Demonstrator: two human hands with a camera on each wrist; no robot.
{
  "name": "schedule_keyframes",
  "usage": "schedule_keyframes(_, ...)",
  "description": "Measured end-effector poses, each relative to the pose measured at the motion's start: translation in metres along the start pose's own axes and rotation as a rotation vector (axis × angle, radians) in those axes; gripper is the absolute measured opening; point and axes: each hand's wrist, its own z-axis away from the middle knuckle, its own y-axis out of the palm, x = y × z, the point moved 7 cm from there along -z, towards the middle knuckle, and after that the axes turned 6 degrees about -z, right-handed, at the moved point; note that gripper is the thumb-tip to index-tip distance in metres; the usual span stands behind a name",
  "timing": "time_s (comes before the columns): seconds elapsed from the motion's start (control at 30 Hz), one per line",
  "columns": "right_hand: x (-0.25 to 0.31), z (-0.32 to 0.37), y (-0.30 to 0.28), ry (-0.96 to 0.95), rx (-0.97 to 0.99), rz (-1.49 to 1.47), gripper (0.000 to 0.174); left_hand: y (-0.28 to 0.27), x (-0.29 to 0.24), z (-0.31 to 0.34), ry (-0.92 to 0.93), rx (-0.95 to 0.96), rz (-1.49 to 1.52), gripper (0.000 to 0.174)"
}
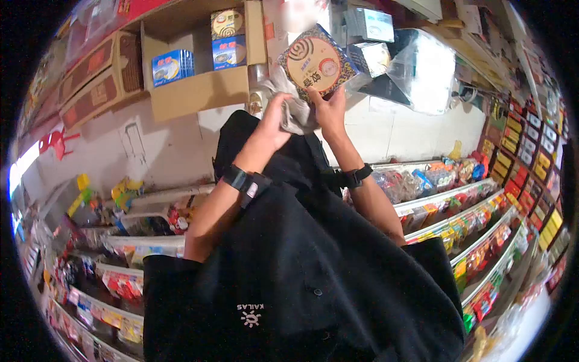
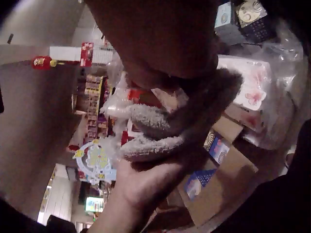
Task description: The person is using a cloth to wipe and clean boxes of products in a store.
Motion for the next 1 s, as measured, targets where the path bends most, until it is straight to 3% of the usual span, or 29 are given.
schedule_keyframes(0.07,-0.006,0.006,-0.007,0.015,0.107,0.117,0.045,-0.015,-0.019,0.009,0.065,-0.132,0.062,0.027)
schedule_keyframes(0.1,-0.006,0.004,-0.003,0.0,0.193,0.234,0.046,-0.026,-0.034,0.003,0.164,-0.106,0.094,0.025)
schedule_keyframes(0.23,0.002,0.009,0.009,0.031,0.403,0.288,0.048,-0.081,-0.067,0.014,0.314,-0.241,0.144,0.029)
schedule_keyframes(0.27,-0.019,0.004,0.005,0.113,0.466,0.328,0.048,-0.085,-0.073,0.024,0.317,-0.281,0.136,0.03)
schedule_keyframes(0.37,-0.02,-0.014,0.022,0.12,0.503,0.337,0.049,-0.123,-0.086,0.038,0.372,-0.384,0.143,0.034)
schedule_keyframes(0.4,-0.015,-0.023,0.036,-0.048,0.515,0.422,0.042,-0.134,-0.091,0.042,0.394,-0.397,0.129,0.04)
schedule_keyframes(0.43,-0.018,-0.031,0.045,-0.044,0.529,0.417,0.042,-0.147,-0.095,0.047,0.401,-0.409,0.135,0.04)
schedule_keyframes(0.5,-0.015,-0.048,0.074,0.012,0.575,0.878,0.04,-0.163,-0.106,0.06,0.449,-0.395,0.175,0.044)
schedule_keyframes(0.63,-0.049,-0.085,0.147,-0.219,0.616,0.762,0.041,-0.199,-0.128,0.079,0.46,-0.415,0.233,0.047)
schedule_keyframes(0.67,-0.036,-0.089,0.178,-0.302,0.616,0.801,0.043,-0.209,-0.135,0.083,0.48,-0.427,0.235,0.048)
schedule_keyframes(0.83,-0.081,-0.14,0.303,-0.27,0.623,0.938,0.046,-0.271,-0.18,0.086,0.495,-0.402,0.236,0.05)
schedule_keyframes(1.0,-0.156,-0.186,0.401,-0.064,0.659,1.153,0.047,-0.335,-0.203,0.095,0.295,-0.475,0.299,0.038)
